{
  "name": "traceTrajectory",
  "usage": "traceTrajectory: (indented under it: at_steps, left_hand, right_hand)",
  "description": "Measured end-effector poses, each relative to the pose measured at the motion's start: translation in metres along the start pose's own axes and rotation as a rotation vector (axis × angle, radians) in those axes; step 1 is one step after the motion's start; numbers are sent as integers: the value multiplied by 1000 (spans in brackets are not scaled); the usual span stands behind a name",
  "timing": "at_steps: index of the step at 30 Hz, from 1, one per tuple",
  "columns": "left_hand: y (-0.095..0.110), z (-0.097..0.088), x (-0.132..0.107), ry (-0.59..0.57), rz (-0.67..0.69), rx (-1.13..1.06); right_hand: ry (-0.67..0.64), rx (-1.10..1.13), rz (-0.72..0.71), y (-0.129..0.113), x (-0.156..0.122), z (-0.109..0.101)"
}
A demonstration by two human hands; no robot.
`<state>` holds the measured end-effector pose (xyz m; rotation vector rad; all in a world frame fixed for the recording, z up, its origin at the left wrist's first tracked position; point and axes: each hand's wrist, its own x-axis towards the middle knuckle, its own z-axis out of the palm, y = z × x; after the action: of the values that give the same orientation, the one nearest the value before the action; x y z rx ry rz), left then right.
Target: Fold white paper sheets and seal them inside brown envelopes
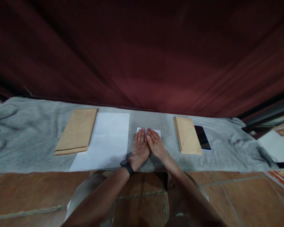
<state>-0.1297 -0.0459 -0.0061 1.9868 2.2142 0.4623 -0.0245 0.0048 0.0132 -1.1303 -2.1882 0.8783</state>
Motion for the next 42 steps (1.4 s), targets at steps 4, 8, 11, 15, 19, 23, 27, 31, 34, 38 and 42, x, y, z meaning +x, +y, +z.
traceTrajectory:
  at_steps: [4, 8, 11, 15, 19, 23, 27, 31, 34, 38, 42]
  left_hand:
    - [-11, -2, 0, 41, -10, -18]
    - [-19, -3, -1, 108, 0, -30]
    - [-20, -1, 0, 139, 1, -34]
    - [-17, -1, 2, 156, -26, -32]
    - [-14, -6, 3, 171, -35, -12]
    - [-14, -11, 3, 170, -25, -4]
    - [-14, -14, 3, 138, -24, 21]
    - [-11, -17, 3, 89, -47, 59]
    - [-10, -18, 2, 78, -54, 74]
    - [-13, -18, 0, 95, -36, 77]
    - [-15, -16, -3, 111, -33, 111]
  right_hand:
    - [-24, -293, -12, 6, -4, 4]
    - [-9, -458, 8, 12, -10, 5]
    - [41, -516, 47, 15, -14, 5]
    - [91, -557, 107, 15, -15, 7]
    - [89, -571, 137, 10, -13, 6]
    - [92, -573, 143, 6, -13, 5]
    - [120, -565, 158, 5, -14, 6]
    - [160, -542, 184, 4, -16, 5]
    - [168, -526, 199, 2, -18, 4]
    - [170, -522, 212, -1, -19, 3]
    - [171, -554, 240, -1, -19, 5]
